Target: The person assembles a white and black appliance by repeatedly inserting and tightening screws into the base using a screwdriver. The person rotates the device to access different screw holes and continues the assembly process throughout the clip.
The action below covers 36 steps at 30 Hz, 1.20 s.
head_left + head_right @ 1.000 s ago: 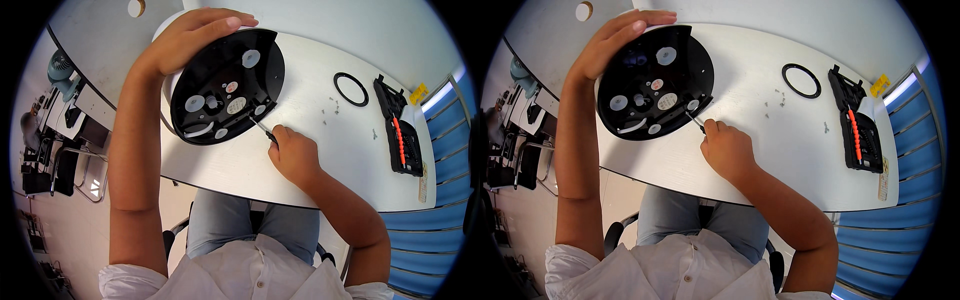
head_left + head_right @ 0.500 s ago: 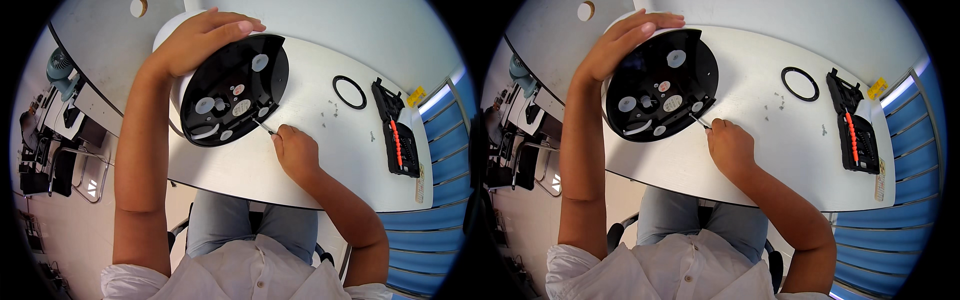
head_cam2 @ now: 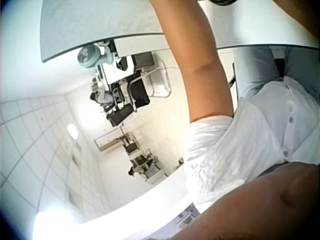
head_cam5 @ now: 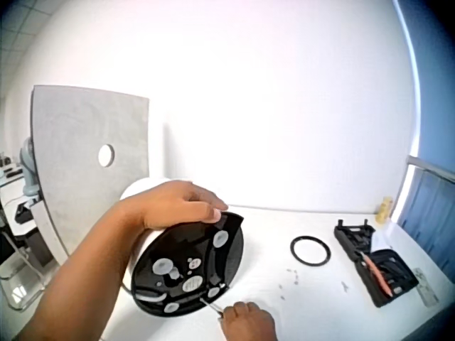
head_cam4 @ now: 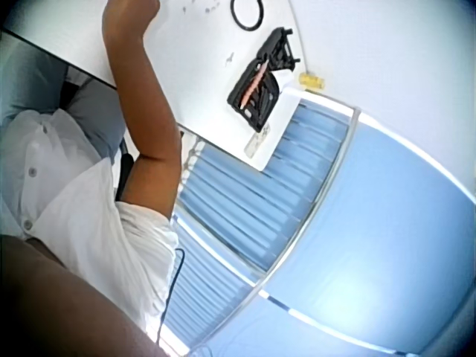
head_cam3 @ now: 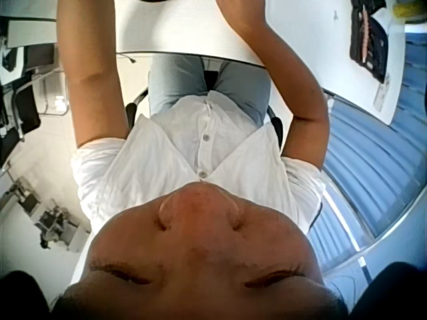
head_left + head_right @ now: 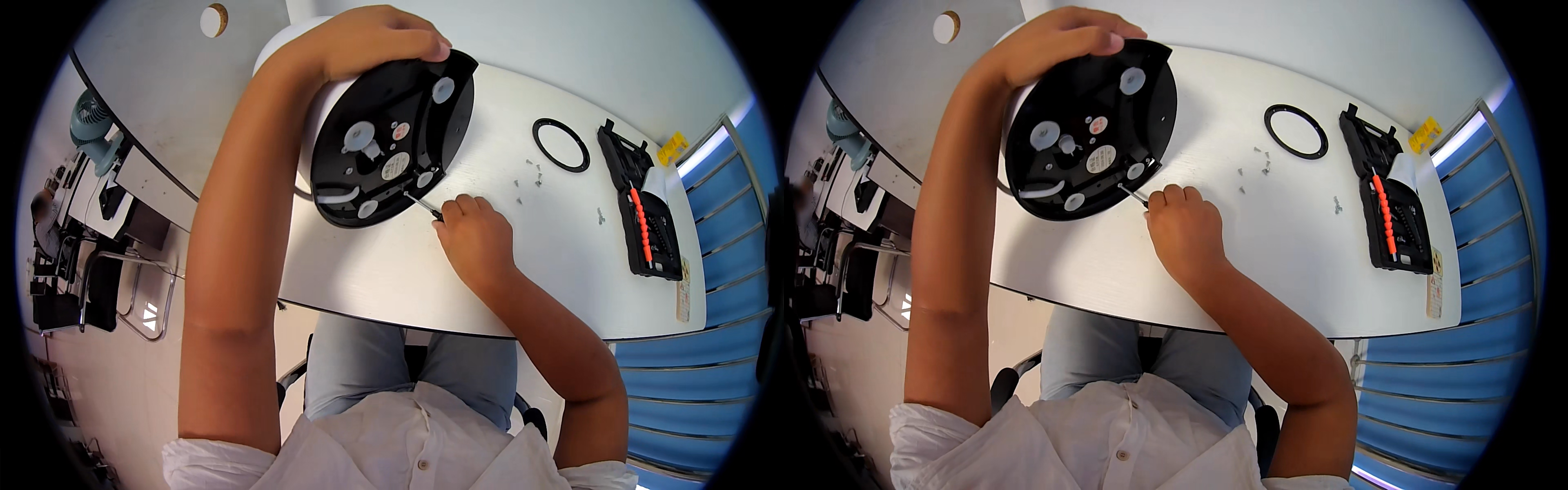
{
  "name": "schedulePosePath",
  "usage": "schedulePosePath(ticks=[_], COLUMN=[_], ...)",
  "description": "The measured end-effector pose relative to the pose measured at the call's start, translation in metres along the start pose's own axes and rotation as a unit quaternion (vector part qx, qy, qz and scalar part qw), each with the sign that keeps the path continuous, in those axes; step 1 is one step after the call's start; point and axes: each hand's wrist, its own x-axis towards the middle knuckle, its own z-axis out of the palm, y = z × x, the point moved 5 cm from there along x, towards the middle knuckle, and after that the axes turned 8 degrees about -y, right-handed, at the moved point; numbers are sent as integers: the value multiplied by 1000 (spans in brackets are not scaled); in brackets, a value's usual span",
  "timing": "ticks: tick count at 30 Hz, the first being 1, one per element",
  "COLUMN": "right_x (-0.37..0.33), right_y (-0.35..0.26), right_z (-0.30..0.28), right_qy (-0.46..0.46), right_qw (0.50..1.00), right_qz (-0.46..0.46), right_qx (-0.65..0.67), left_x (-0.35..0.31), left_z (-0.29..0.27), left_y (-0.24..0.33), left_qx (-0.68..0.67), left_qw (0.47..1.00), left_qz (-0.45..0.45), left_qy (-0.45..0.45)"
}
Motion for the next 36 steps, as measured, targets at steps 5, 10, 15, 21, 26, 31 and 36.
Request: schedulePosePath(ticks=[5, 10, 15, 21, 26, 31, 36], right_x=[2, 5, 7, 7, 5, 6, 7], right_y=[10, 8, 15, 17, 19, 18, 16], right_z=[7, 1, 3, -1, 7, -1, -3], right_qy=[-30, -38, -66, -78, -60, -81, -56], right_qw=[996, 993, 985, 990, 992, 982, 986], right_qz=[69, 88, 115, 81, 83, 108, 81], right_qx=[46, 73, 110, 81, 77, 129, 138], left_x=[15, 38, 66, 63, 68, 53, 60], left_z=[3, 6, 11, 6, 9, 7, 10], left_y=[22, 9, -6, -11, -11, 9, -9], left_qx=[-55, -29, -4, -12, -14, -26, -71], left_qw=[996, 997, 997, 996, 995, 996, 992], left_qz=[-42, -44, -48, -61, -69, -55, -85], left_qy=[-53, -63, -66, -71, -65, -61, -68])
